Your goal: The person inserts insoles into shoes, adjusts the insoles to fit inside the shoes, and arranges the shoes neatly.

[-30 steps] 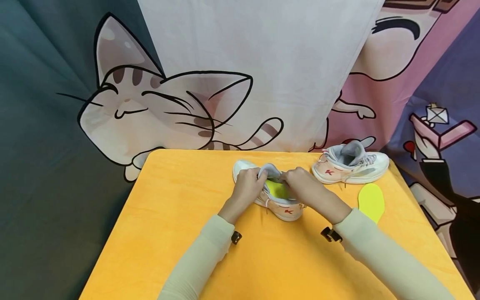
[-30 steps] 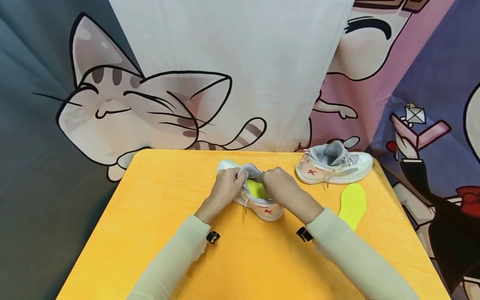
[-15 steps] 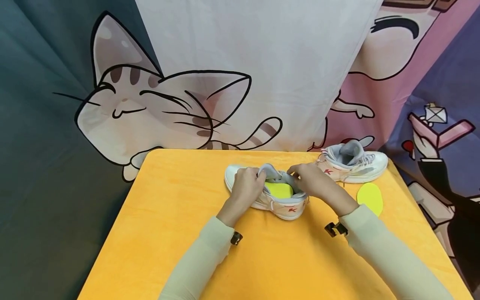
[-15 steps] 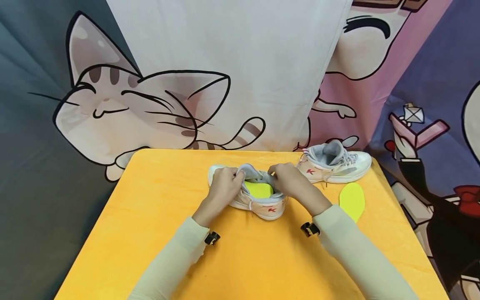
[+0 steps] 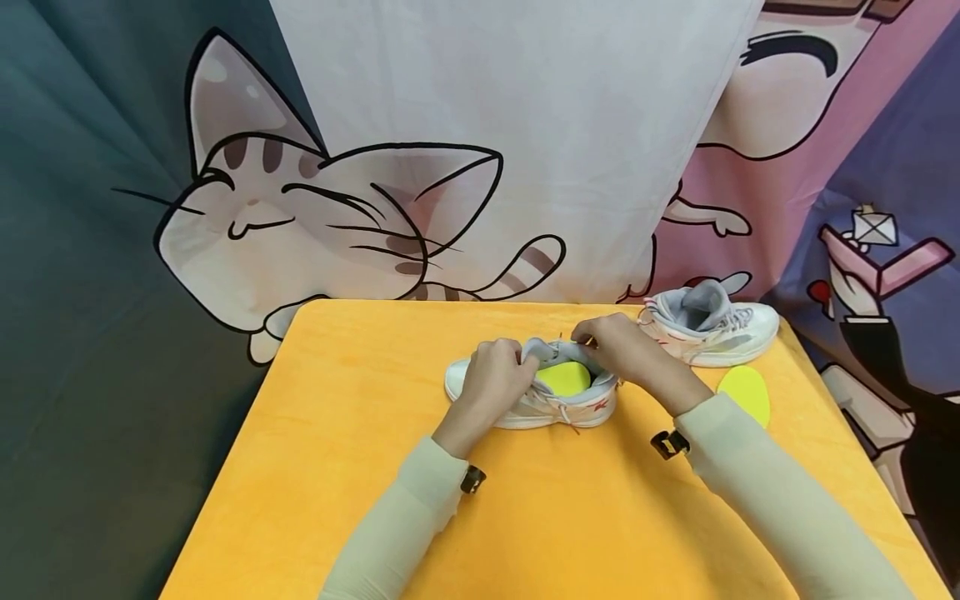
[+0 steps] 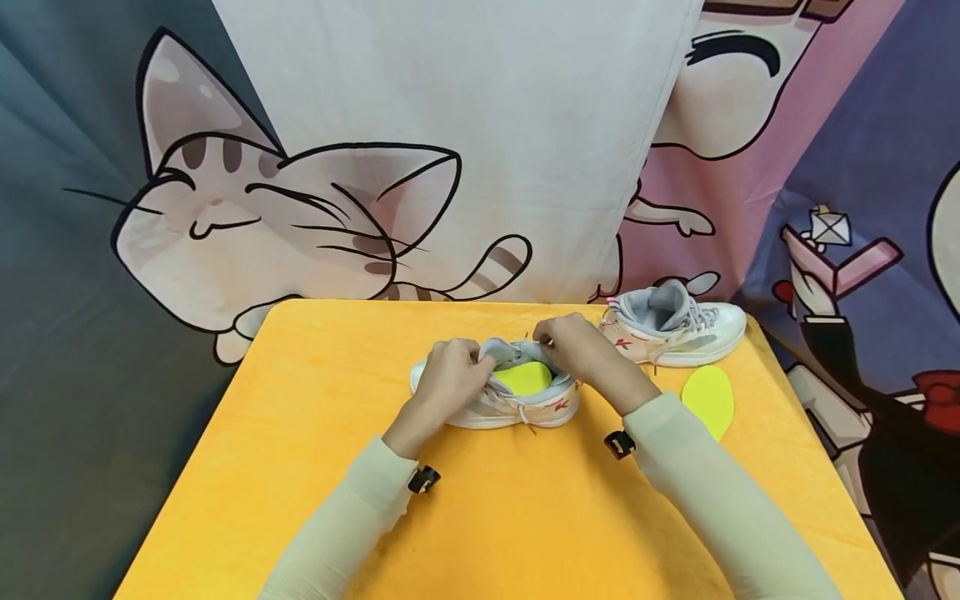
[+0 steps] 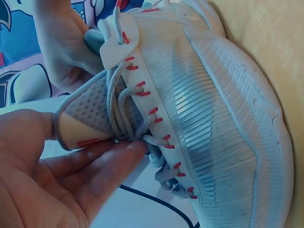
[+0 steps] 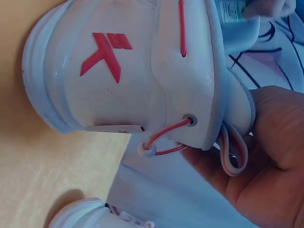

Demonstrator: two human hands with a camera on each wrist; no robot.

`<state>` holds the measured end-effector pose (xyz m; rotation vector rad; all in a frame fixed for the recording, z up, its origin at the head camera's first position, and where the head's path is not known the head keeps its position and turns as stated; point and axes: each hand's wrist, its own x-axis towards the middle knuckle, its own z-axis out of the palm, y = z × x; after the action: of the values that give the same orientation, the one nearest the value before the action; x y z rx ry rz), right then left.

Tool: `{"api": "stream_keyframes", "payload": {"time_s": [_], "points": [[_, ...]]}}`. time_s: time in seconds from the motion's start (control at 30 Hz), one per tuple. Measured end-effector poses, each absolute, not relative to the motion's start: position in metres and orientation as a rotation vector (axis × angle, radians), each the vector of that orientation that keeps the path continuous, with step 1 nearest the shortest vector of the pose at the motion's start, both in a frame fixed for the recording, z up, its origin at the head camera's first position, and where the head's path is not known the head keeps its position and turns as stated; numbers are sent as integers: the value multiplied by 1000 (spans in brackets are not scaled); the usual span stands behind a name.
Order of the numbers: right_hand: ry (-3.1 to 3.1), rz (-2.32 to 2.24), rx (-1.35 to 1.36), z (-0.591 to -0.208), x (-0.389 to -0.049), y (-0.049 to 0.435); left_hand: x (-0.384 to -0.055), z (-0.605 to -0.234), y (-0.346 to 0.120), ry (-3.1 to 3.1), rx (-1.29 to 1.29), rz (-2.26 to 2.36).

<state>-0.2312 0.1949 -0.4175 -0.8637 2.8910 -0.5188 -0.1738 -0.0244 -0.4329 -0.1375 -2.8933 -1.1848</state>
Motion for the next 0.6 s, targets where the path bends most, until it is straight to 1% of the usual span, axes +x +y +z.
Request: {"api": "stream_keyframes", "payload": {"time_s": [0.2, 0.3, 0.43, 0.6], "points": [[2950, -463, -1133, -412, -216, 196, -178, -437, -28, -2924, -197, -1142], [2918, -441, -1212, -407, -208, 195, -179, -437, -30, -2929, -231, -1132], [2800, -355, -1233, -400, -202, 189, -180, -439, -33, -2936, -265, -1194], [2621, -125, -1164, -392, -202, 177, -182, -440, -37, -2931, -295, -1315]]}}
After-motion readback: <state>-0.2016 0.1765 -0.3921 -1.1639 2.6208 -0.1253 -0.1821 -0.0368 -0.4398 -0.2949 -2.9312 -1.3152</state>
